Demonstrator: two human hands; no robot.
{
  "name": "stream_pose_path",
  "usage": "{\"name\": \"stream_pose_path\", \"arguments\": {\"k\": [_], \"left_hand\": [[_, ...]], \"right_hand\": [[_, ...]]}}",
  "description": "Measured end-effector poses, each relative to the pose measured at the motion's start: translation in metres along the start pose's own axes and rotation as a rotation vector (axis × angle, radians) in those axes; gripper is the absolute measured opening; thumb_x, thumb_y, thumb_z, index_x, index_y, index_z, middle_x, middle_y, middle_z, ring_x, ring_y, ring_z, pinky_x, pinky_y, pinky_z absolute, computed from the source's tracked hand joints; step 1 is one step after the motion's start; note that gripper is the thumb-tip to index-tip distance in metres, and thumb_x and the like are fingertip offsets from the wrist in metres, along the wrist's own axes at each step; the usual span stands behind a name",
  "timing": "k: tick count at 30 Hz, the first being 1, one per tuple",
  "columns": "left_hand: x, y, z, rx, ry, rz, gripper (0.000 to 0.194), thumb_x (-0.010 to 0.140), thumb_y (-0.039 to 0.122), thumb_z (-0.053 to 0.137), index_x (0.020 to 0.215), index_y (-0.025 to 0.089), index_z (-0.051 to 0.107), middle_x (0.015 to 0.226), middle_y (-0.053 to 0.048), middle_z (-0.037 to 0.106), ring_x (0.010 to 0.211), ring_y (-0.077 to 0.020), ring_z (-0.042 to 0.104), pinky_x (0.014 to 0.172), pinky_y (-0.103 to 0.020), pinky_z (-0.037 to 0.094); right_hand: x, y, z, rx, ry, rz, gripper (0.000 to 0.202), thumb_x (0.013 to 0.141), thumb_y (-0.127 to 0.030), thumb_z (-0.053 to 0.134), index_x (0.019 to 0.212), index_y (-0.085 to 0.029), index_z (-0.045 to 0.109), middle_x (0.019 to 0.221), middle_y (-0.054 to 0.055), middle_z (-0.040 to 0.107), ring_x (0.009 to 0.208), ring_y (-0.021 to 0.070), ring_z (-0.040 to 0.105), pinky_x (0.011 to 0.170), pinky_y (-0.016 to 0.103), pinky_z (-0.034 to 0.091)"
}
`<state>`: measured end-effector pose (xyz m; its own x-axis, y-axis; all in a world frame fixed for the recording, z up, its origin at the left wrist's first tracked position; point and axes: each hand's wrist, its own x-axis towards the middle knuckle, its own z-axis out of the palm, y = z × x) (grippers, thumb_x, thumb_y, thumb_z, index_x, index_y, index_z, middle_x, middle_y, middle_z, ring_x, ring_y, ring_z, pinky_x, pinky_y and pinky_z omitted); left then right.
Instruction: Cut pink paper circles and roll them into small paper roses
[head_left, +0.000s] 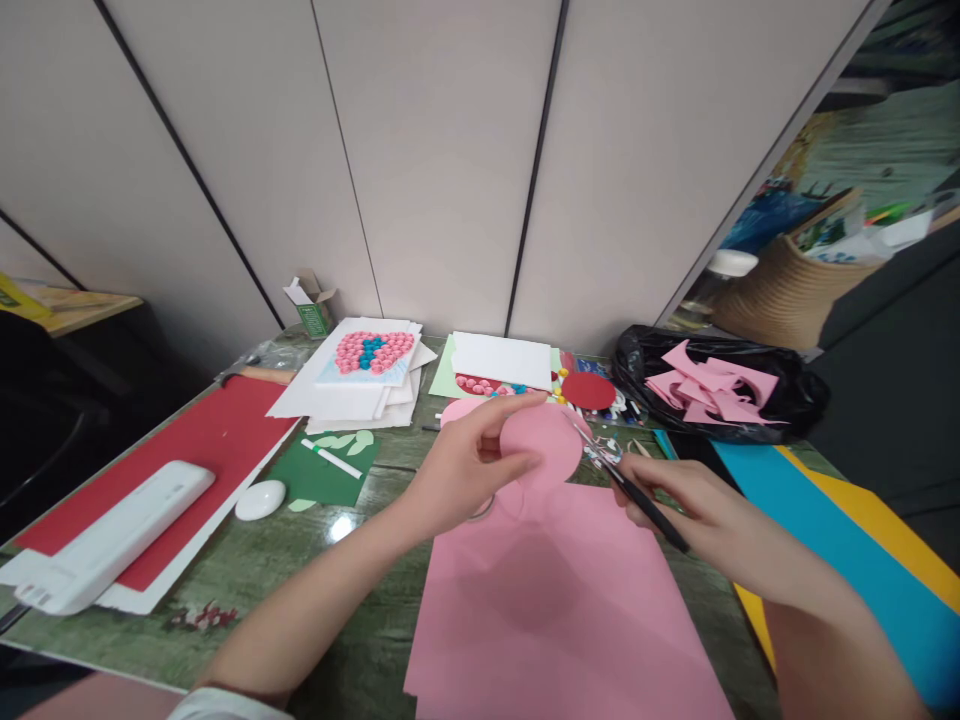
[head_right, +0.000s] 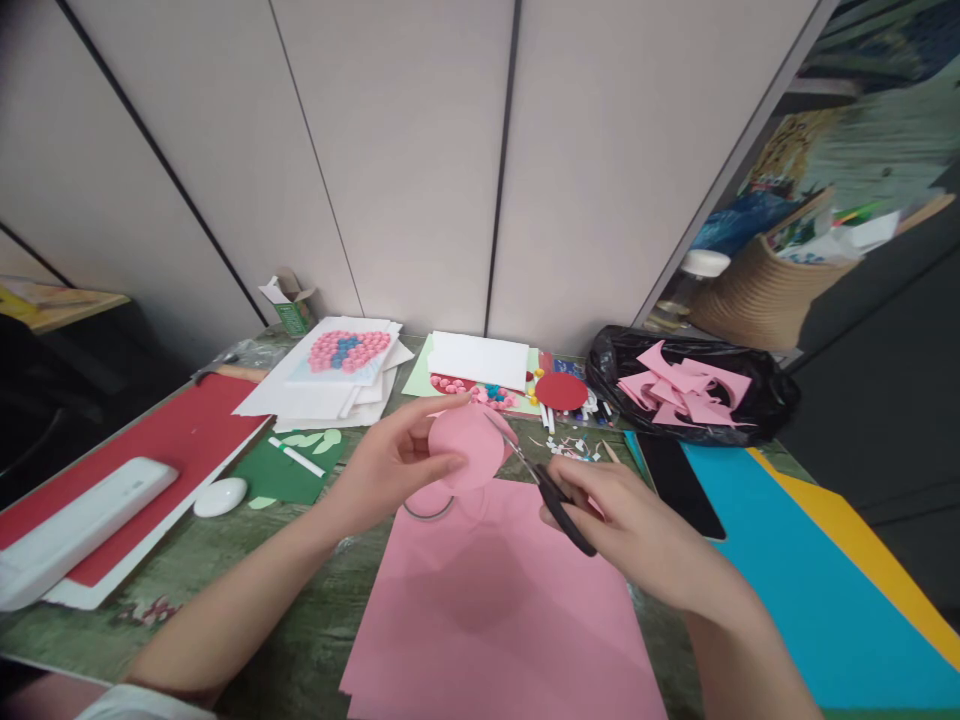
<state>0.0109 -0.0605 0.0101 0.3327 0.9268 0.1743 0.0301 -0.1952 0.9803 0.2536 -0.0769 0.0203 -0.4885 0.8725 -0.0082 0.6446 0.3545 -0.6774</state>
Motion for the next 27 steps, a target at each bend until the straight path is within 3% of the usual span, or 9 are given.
{"name": "stream_pose_path", "arguments": {"k": [4, 10, 13, 19, 27], "left_hand": [[0.000, 0.001, -0.003, 0.023, -0.025, -0.003, 0.049, 0.076, 0.015, 0.060, 0.122, 0.031, 0.054, 0.113, -0.005, 0.061, 0.074, -0.0100, 0.058, 0.064, -0.023, 0.051], [0.000, -0.001, -0.008, 0.050, -0.051, 0.032, 0.047, 0.077, 0.016, 0.060, 0.122, 0.029, 0.055, 0.116, -0.007, 0.061, 0.094, -0.0176, 0.060, 0.071, -0.027, 0.053], [0.001, -0.001, -0.009, 0.055, -0.060, 0.042, 0.048, 0.077, 0.016, 0.060, 0.123, 0.029, 0.054, 0.116, -0.007, 0.060, 0.091, -0.0169, 0.060, 0.071, -0.028, 0.053], [0.001, 0.000, -0.011, 0.122, -0.048, -0.005, 0.054, 0.077, 0.017, 0.061, 0.128, 0.030, 0.047, 0.081, 0.000, 0.062, 0.067, -0.0109, 0.057, 0.064, -0.027, 0.050], [0.003, 0.004, -0.010, 0.029, -0.009, 0.003, 0.046, 0.075, 0.012, 0.059, 0.119, 0.025, 0.053, 0.073, 0.002, 0.058, 0.065, -0.0086, 0.055, 0.061, -0.021, 0.050]], "right_hand": [[-0.001, -0.001, -0.002, -0.028, -0.012, -0.003, 0.024, 0.087, -0.032, 0.045, 0.067, -0.019, 0.048, 0.062, -0.001, 0.054, 0.059, 0.0143, 0.048, 0.053, 0.024, 0.036], [-0.001, -0.001, -0.003, -0.081, -0.041, -0.008, 0.023, 0.088, -0.027, 0.041, 0.067, -0.020, 0.047, 0.063, -0.001, 0.054, 0.060, 0.0146, 0.048, 0.055, 0.025, 0.036], [-0.002, 0.000, -0.003, -0.100, -0.041, -0.013, 0.023, 0.088, -0.028, 0.041, 0.067, -0.020, 0.047, 0.063, -0.001, 0.054, 0.059, 0.0146, 0.048, 0.053, 0.024, 0.035], [-0.002, 0.003, -0.003, -0.081, -0.041, -0.007, 0.022, 0.088, -0.024, 0.041, 0.067, -0.020, 0.045, 0.062, -0.001, 0.052, 0.059, 0.0138, 0.046, 0.053, 0.024, 0.032], [-0.002, 0.009, -0.003, -0.086, -0.029, -0.017, 0.022, 0.087, -0.024, 0.042, 0.065, -0.020, 0.042, 0.061, -0.002, 0.052, 0.058, 0.0135, 0.044, 0.053, 0.024, 0.030]]}}
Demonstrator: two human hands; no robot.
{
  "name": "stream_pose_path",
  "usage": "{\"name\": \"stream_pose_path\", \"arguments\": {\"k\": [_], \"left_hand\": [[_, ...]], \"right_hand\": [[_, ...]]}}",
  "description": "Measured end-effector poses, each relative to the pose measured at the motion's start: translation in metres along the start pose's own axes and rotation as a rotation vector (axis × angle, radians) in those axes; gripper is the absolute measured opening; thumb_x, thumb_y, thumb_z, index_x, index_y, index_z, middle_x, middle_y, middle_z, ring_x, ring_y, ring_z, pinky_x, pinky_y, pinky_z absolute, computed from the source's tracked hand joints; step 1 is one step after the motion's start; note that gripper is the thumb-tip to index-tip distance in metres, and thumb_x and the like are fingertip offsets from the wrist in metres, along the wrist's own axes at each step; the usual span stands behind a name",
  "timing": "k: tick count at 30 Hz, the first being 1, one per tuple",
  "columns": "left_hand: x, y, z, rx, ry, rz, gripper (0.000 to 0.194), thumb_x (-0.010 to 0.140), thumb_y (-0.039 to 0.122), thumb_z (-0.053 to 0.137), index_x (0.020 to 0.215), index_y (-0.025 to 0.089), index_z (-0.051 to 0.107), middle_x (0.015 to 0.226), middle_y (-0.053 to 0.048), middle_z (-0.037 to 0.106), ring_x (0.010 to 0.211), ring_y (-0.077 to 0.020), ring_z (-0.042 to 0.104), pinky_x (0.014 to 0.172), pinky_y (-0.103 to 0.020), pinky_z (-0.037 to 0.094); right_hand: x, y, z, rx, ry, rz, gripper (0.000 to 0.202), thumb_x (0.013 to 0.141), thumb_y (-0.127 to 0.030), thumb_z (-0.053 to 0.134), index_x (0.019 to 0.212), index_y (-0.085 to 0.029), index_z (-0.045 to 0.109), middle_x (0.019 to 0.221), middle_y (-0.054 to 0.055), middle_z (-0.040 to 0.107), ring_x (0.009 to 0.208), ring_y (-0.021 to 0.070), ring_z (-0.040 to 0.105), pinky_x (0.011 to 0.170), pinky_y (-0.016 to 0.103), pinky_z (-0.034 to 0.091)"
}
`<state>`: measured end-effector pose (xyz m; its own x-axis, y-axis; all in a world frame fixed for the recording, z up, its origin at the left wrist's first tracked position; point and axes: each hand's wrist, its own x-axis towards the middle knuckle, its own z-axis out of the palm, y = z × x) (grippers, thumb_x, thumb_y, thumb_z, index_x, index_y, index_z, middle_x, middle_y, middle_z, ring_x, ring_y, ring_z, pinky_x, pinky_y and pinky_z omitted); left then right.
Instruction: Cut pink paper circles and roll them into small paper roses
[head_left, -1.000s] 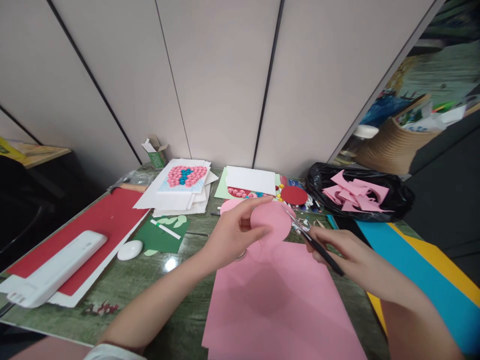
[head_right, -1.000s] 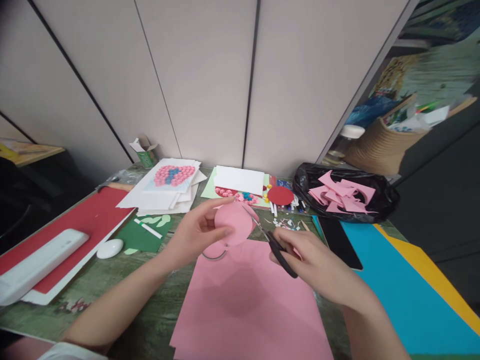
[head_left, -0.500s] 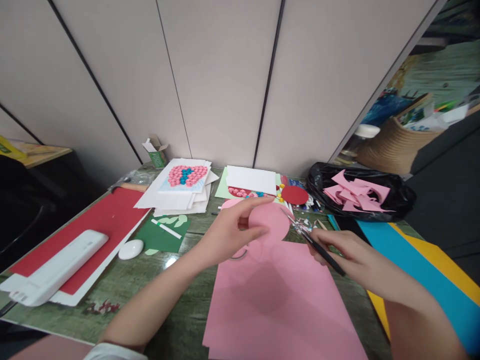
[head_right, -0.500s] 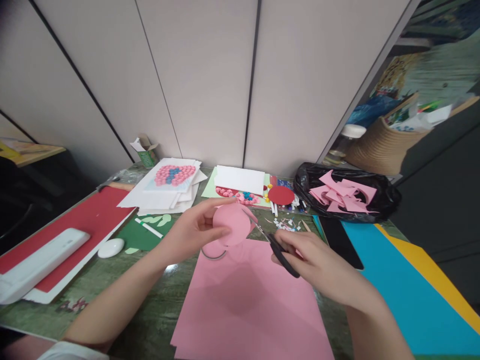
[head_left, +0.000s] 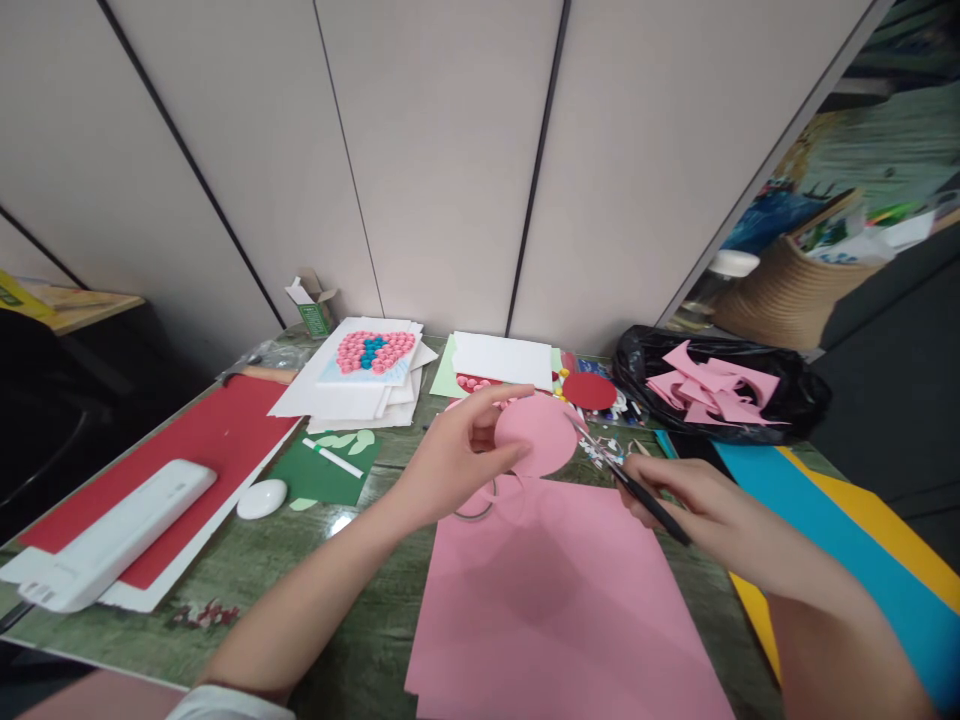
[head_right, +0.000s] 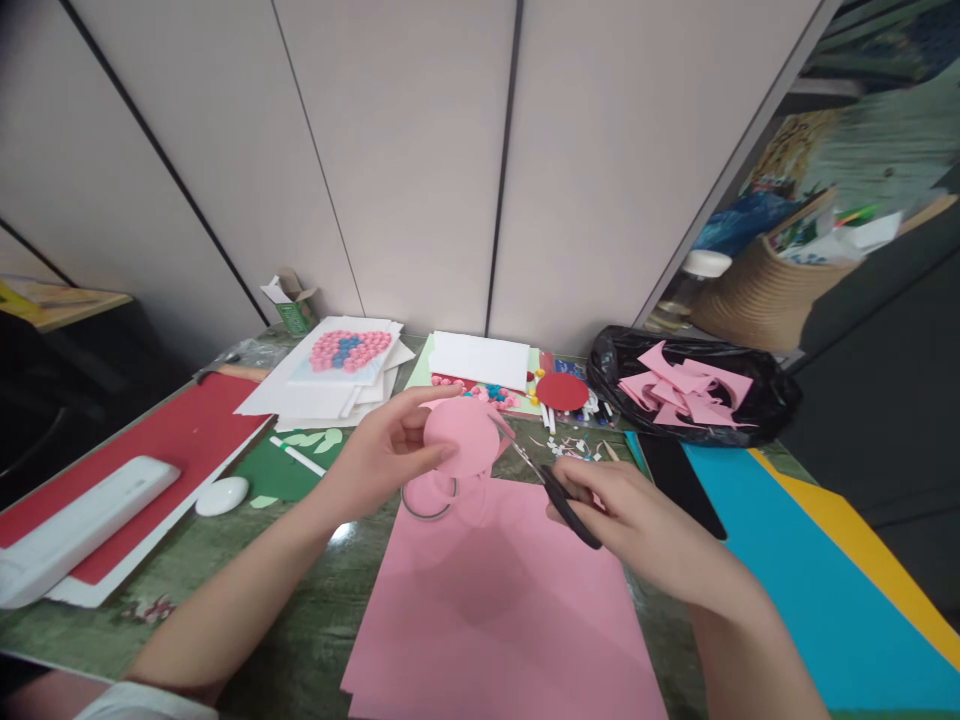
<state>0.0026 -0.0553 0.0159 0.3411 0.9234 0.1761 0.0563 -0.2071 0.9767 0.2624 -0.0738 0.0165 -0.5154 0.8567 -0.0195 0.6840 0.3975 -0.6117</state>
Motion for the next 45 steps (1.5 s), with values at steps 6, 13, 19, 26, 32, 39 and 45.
{"name": "stream_pose_path", "arguments": {"k": [6, 13, 19, 26, 32, 39, 45], "left_hand": [[-0.0015, -0.0016, -0.0002, 0.004, 0.008, 0.010, 0.044, 0.076, 0.013, 0.060, 0.118, 0.025, 0.055, 0.072, 0.002, 0.057, 0.063, -0.0080, 0.052, 0.059, -0.021, 0.047], [-0.0004, -0.0020, -0.0041, 0.086, -0.012, 0.032, 0.044, 0.076, 0.016, 0.060, 0.120, 0.026, 0.055, 0.068, 0.003, 0.050, 0.061, -0.0084, 0.047, 0.058, -0.023, 0.046], [-0.0010, -0.0031, -0.0049, 0.092, -0.064, 0.008, 0.044, 0.076, 0.016, 0.061, 0.118, 0.028, 0.056, 0.083, 0.000, 0.059, 0.066, -0.0085, 0.051, 0.061, -0.024, 0.047], [-0.0015, -0.0037, -0.0013, 0.105, -0.141, -0.022, 0.043, 0.076, 0.013, 0.057, 0.116, 0.029, 0.057, 0.108, -0.003, 0.062, 0.083, -0.0124, 0.059, 0.063, -0.022, 0.046], [-0.0018, -0.0026, -0.0019, 0.109, -0.141, -0.017, 0.045, 0.076, 0.013, 0.057, 0.118, 0.029, 0.057, 0.111, -0.002, 0.061, 0.082, -0.0115, 0.059, 0.065, -0.022, 0.047], [-0.0032, 0.0003, -0.0036, 0.161, -0.123, 0.001, 0.045, 0.077, 0.016, 0.057, 0.119, 0.033, 0.055, 0.098, 0.000, 0.059, 0.068, -0.0067, 0.052, 0.060, -0.019, 0.044], [-0.0036, 0.0016, -0.0058, 0.199, -0.100, -0.002, 0.044, 0.078, 0.019, 0.058, 0.120, 0.033, 0.054, 0.079, 0.002, 0.049, 0.063, -0.0076, 0.044, 0.055, -0.020, 0.039]], "right_hand": [[-0.0005, -0.0002, -0.0005, 0.007, 0.008, 0.000, 0.022, 0.086, -0.024, 0.043, 0.064, -0.020, 0.042, 0.061, -0.002, 0.052, 0.057, 0.0135, 0.044, 0.053, 0.024, 0.030], [-0.0012, 0.0005, -0.0033, 0.002, -0.041, -0.003, 0.024, 0.088, -0.024, 0.040, 0.064, -0.020, 0.040, 0.060, -0.002, 0.048, 0.056, 0.0124, 0.041, 0.053, 0.024, 0.029], [-0.0022, -0.0025, -0.0032, 0.032, -0.044, 0.028, 0.022, 0.085, -0.028, 0.045, 0.065, -0.020, 0.046, 0.059, -0.003, 0.049, 0.057, 0.0127, 0.043, 0.052, 0.023, 0.031], [0.0006, -0.0070, 0.0005, 0.072, -0.058, 0.064, 0.016, 0.084, -0.029, 0.048, 0.071, -0.019, 0.053, 0.063, -0.002, 0.054, 0.061, 0.0138, 0.047, 0.053, 0.023, 0.033], [-0.0004, -0.0062, 0.0005, 0.037, -0.071, 0.070, 0.016, 0.085, -0.026, 0.048, 0.070, -0.020, 0.050, 0.065, -0.002, 0.053, 0.062, 0.0137, 0.047, 0.054, 0.023, 0.032], [-0.0020, -0.0061, -0.0018, 0.029, -0.070, 0.052, 0.019, 0.086, -0.025, 0.046, 0.067, -0.019, 0.046, 0.062, -0.003, 0.049, 0.059, 0.0125, 0.042, 0.052, 0.022, 0.029], [-0.0027, -0.0053, -0.0026, 0.001, -0.083, 0.022, 0.022, 0.088, -0.028, 0.043, 0.067, -0.020, 0.045, 0.061, -0.002, 0.049, 0.058, 0.0127, 0.041, 0.052, 0.023, 0.029]]}}
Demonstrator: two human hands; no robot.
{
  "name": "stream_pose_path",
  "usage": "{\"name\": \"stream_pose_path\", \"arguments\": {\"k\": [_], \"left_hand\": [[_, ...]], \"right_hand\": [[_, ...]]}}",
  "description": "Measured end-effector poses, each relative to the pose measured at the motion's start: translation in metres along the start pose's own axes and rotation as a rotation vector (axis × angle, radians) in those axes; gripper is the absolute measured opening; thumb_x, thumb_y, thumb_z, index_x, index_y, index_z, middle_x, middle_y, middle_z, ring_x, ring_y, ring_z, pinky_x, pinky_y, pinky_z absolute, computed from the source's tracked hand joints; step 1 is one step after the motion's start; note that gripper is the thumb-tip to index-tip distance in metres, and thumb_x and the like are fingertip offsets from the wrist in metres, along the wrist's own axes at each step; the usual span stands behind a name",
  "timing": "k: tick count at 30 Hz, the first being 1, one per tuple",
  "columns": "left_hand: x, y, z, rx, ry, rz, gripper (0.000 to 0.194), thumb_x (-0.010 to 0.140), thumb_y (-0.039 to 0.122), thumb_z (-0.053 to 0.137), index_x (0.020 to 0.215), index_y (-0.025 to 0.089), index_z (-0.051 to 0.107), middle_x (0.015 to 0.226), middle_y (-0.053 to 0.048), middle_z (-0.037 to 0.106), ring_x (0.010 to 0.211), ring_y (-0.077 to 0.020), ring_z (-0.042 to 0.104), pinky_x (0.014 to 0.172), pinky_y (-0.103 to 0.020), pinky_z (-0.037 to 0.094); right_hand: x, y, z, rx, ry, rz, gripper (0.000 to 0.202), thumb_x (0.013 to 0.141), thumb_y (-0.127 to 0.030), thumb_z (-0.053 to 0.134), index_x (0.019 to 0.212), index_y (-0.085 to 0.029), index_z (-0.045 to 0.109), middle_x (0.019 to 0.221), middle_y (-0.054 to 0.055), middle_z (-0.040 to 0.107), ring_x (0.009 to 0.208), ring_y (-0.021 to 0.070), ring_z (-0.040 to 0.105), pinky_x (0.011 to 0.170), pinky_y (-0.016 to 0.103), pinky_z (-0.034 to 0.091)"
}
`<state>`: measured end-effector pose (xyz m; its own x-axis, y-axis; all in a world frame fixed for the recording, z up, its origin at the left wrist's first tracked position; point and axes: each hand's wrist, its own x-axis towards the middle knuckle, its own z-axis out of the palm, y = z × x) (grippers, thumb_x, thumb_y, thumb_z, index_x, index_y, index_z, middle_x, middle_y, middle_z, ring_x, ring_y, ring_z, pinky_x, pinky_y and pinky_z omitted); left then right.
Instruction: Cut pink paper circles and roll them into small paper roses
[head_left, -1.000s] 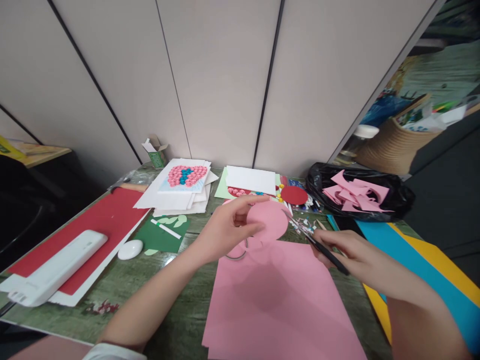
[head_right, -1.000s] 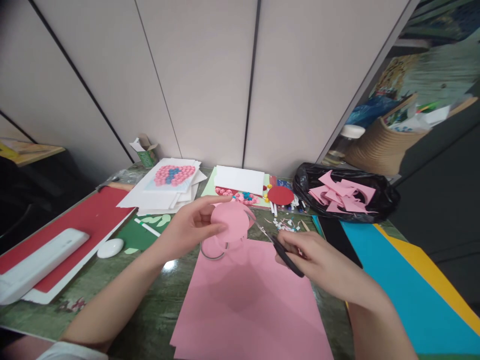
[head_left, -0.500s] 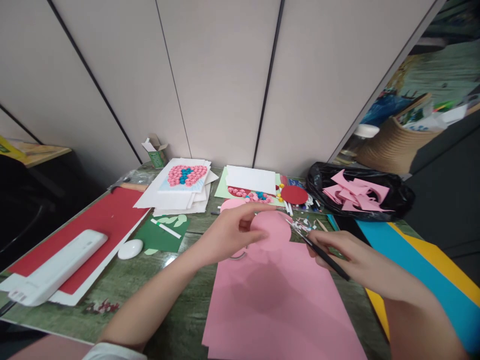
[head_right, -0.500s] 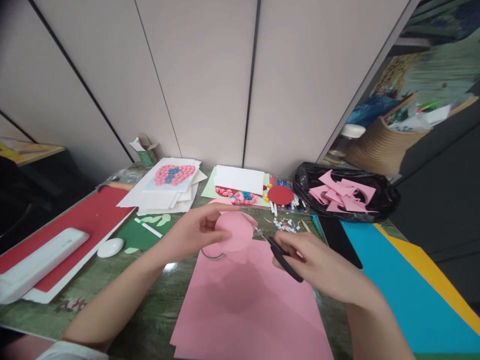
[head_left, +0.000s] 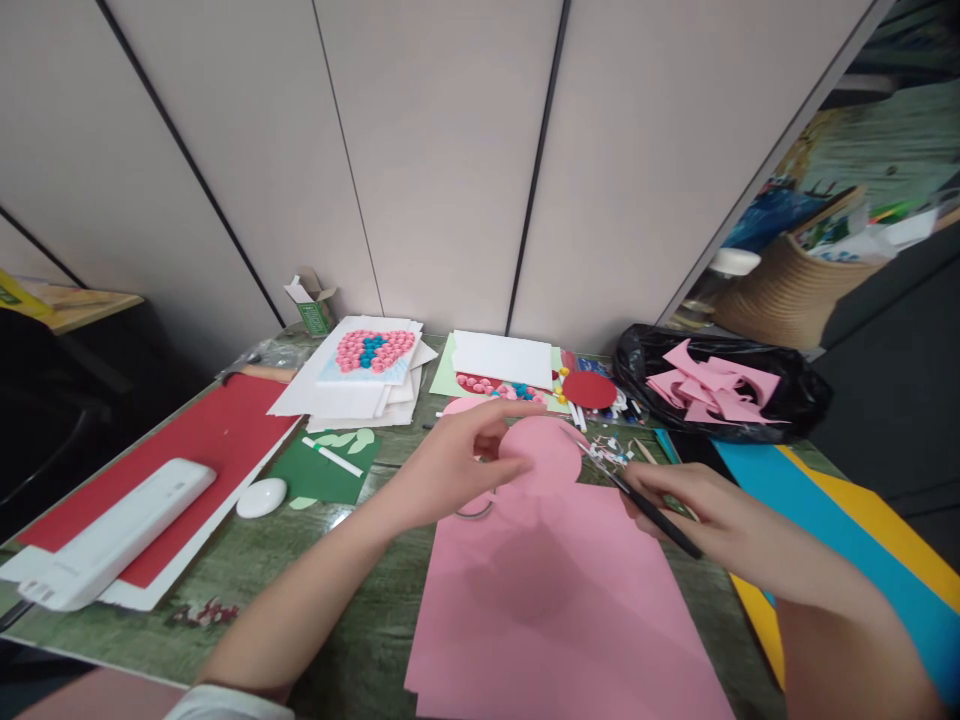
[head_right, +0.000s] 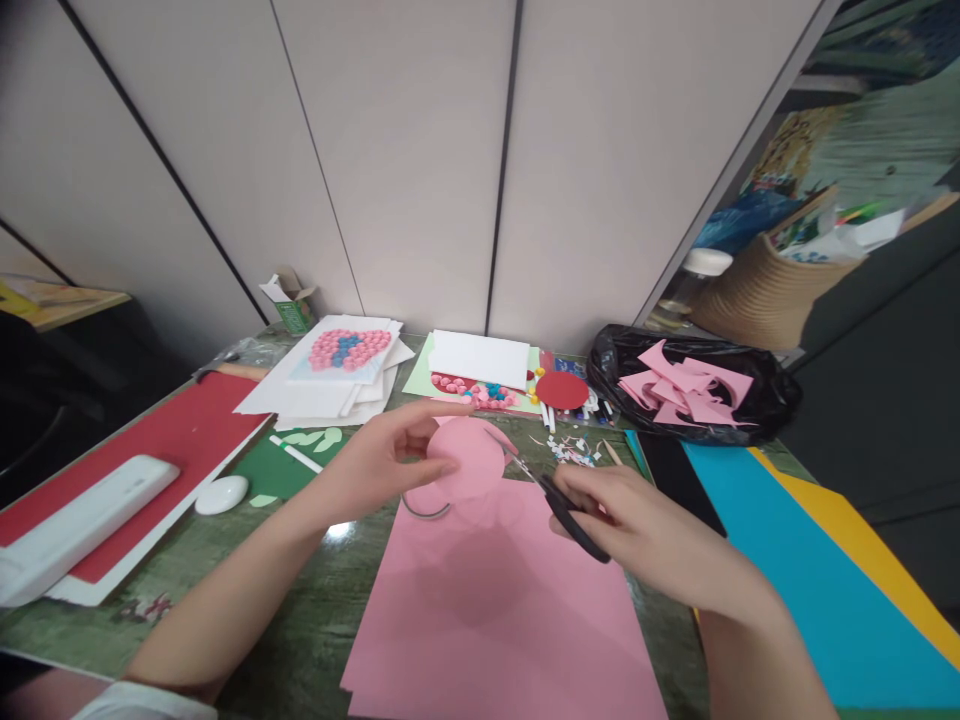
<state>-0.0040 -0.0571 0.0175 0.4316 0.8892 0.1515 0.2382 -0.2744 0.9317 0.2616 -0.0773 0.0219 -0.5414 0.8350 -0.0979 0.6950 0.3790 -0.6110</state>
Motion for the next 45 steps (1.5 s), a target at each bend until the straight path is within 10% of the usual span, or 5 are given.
{"name": "stream_pose_path", "arguments": {"k": [45], "left_hand": [[0.0024, -0.0087, 0.0006, 0.012, -0.064, -0.024, 0.038, 0.078, 0.022, 0.056, 0.115, 0.030, 0.060, 0.068, 0.003, 0.041, 0.059, -0.0087, 0.039, 0.052, -0.021, 0.039]], "right_hand": [[0.0003, 0.0015, 0.0031, 0.011, 0.003, 0.023, 0.027, 0.087, -0.036, 0.044, 0.065, -0.020, 0.045, 0.060, -0.003, 0.048, 0.057, 0.0128, 0.041, 0.050, 0.023, 0.029]]}}
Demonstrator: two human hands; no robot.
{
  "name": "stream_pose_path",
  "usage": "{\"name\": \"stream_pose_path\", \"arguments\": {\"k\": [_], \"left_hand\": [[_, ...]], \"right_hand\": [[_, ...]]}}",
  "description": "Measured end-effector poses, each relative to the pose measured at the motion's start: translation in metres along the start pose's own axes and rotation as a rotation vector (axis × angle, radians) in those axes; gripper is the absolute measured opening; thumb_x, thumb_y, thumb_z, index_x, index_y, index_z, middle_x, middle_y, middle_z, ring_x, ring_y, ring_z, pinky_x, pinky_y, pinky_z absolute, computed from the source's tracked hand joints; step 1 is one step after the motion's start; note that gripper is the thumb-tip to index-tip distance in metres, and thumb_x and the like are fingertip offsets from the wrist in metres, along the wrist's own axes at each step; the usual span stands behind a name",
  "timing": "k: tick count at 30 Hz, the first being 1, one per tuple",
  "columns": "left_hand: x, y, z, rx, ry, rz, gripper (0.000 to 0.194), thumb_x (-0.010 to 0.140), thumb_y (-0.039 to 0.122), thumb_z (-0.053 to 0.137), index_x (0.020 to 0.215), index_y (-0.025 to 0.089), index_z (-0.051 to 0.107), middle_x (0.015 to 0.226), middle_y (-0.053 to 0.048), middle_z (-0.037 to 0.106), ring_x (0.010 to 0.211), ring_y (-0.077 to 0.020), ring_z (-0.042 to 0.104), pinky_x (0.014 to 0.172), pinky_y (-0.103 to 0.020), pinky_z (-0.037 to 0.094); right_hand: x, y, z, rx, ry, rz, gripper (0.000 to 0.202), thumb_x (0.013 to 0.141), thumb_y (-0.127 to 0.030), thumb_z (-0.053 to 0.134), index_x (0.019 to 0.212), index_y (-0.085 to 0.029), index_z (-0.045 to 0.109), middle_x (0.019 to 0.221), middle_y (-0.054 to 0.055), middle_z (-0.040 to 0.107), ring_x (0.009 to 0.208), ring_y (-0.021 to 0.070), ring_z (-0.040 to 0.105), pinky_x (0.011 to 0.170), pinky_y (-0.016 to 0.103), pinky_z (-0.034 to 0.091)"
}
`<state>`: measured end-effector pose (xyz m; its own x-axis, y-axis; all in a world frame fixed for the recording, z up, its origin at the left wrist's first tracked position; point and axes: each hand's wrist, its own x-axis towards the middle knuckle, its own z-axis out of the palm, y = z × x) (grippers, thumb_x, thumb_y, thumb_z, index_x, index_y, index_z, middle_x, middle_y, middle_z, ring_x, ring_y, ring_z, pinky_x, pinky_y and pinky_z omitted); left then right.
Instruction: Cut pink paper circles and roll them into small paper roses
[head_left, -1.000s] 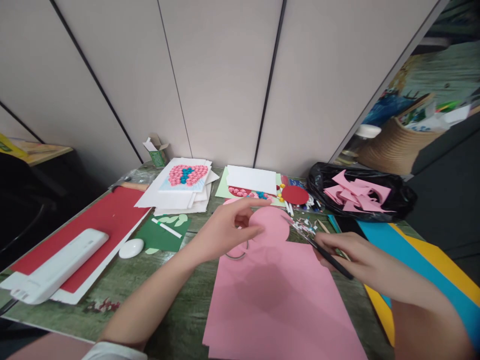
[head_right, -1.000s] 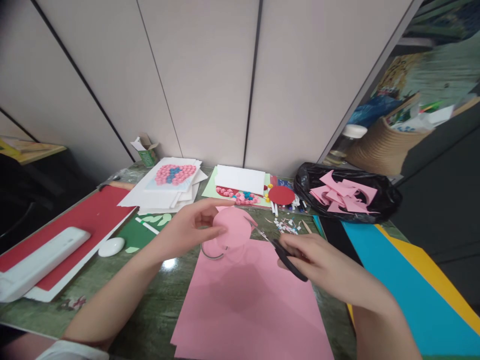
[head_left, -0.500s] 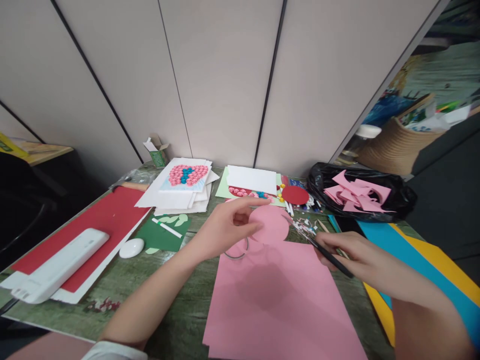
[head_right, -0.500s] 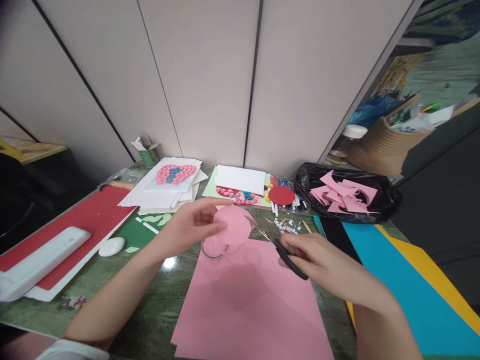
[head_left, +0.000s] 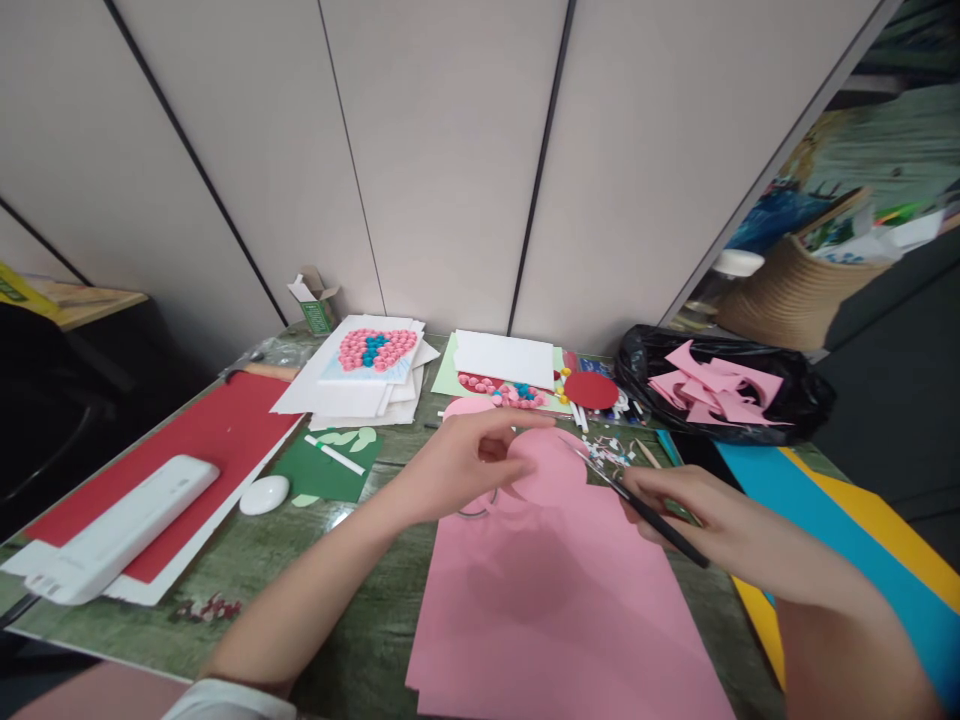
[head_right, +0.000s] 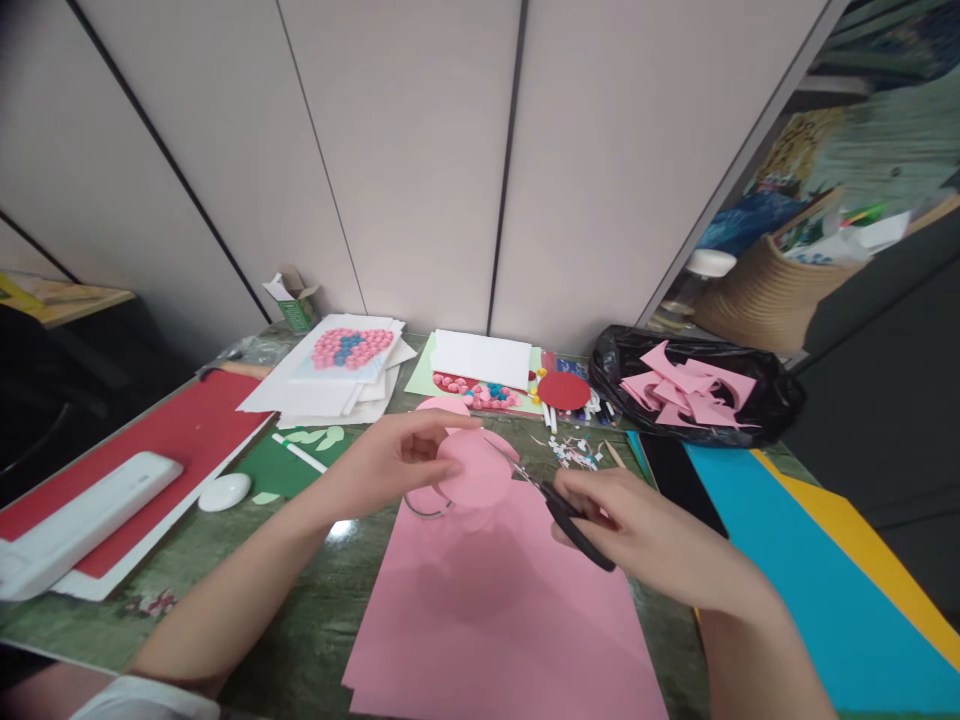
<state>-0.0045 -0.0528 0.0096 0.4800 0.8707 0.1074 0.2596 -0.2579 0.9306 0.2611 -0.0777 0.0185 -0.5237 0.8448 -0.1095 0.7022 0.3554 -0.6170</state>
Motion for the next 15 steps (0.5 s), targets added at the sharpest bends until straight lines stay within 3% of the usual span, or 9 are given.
{"name": "stream_pose_path", "arguments": {"k": [15], "left_hand": [[-0.0020, 0.0066, -0.0070, 0.078, -0.034, 0.035, 0.037, 0.079, 0.018, 0.054, 0.113, 0.031, 0.061, 0.089, 0.000, 0.057, 0.065, -0.0092, 0.042, 0.057, -0.022, 0.039]], "right_hand": [[-0.0030, 0.0058, -0.0019, -0.047, 0.018, -0.024, 0.022, 0.086, -0.034, 0.047, 0.069, -0.021, 0.053, 0.060, -0.002, 0.053, 0.058, 0.0141, 0.047, 0.052, 0.024, 0.032]]}}
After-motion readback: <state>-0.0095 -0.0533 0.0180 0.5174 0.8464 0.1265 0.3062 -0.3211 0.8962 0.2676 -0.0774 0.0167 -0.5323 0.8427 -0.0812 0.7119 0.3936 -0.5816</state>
